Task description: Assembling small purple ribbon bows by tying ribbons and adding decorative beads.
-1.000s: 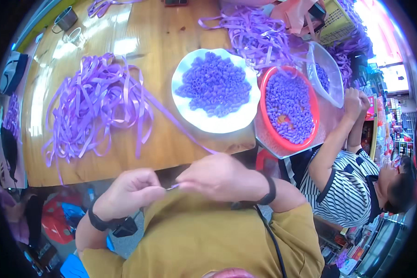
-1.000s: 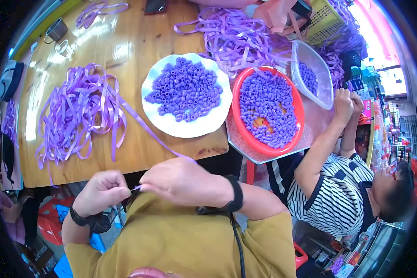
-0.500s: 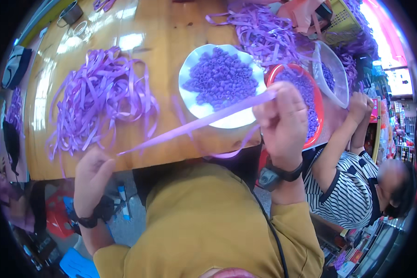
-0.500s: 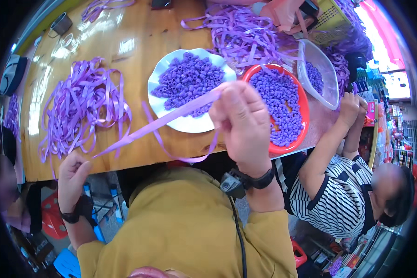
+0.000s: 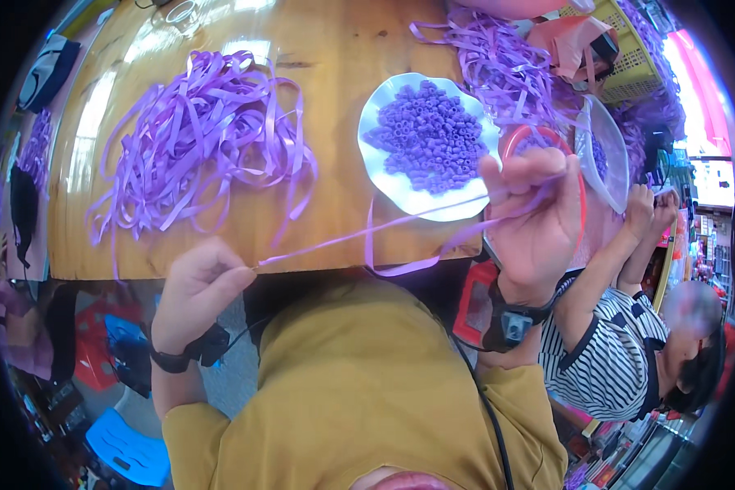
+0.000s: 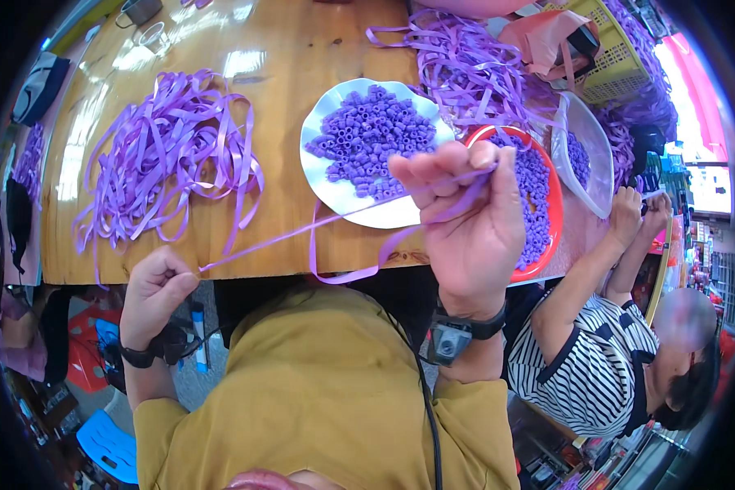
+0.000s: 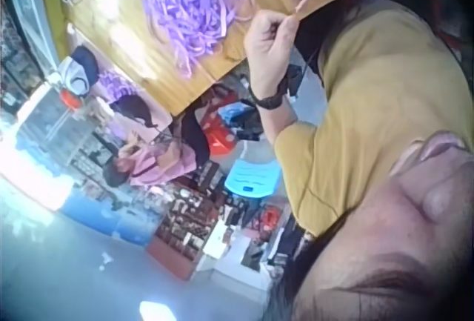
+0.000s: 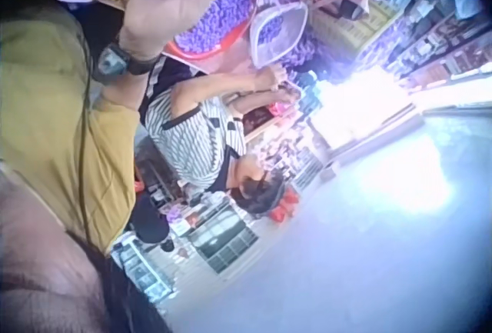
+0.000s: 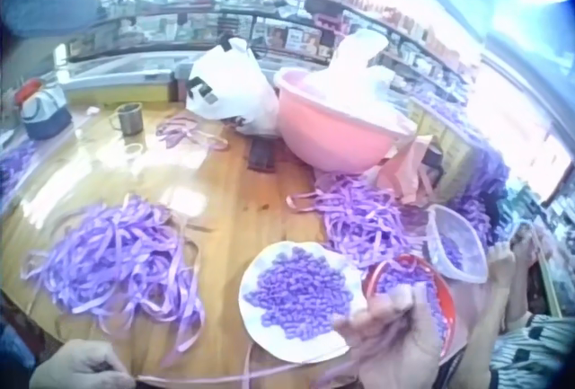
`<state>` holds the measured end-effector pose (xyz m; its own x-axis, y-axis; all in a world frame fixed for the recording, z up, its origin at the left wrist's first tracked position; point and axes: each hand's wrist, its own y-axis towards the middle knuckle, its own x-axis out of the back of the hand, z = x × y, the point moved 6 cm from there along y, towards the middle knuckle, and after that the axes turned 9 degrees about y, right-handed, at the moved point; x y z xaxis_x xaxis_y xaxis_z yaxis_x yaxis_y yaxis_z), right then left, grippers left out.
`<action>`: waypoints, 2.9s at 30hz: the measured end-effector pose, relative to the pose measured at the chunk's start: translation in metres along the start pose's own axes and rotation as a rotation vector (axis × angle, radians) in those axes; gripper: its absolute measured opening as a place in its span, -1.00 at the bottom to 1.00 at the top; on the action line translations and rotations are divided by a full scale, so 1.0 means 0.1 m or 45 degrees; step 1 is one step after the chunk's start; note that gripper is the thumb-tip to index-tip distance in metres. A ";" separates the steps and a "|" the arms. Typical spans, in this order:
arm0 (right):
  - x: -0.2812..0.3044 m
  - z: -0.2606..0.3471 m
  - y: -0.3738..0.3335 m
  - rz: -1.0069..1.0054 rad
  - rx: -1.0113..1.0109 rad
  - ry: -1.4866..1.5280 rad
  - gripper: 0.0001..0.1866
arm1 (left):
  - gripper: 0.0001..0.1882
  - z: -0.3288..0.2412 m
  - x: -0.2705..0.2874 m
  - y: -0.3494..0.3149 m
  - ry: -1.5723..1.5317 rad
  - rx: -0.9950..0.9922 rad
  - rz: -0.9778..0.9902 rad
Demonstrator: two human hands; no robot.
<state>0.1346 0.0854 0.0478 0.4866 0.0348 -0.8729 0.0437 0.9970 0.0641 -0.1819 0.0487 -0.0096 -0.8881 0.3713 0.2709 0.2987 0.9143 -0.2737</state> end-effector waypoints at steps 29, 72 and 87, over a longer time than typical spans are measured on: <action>-0.22 -0.61 -0.26 0.251 -0.100 -0.383 -0.66 | -0.80 -0.15 -0.26 -0.10 -0.190 -0.078 0.128; -0.45 -0.61 -0.15 0.060 -0.298 -0.179 -0.82 | -0.66 -0.32 -1.23 0.27 -0.823 0.169 0.759; -0.95 1.60 2.05 0.210 -0.536 0.416 -0.83 | -0.87 0.18 -0.80 0.07 -0.605 0.211 0.282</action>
<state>0.2369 0.2753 0.2213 0.1588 0.1454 -0.9765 -0.3952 0.9158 0.0721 -0.1152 0.0222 -0.0502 -0.8817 0.4027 -0.2459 0.4715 0.7706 -0.4287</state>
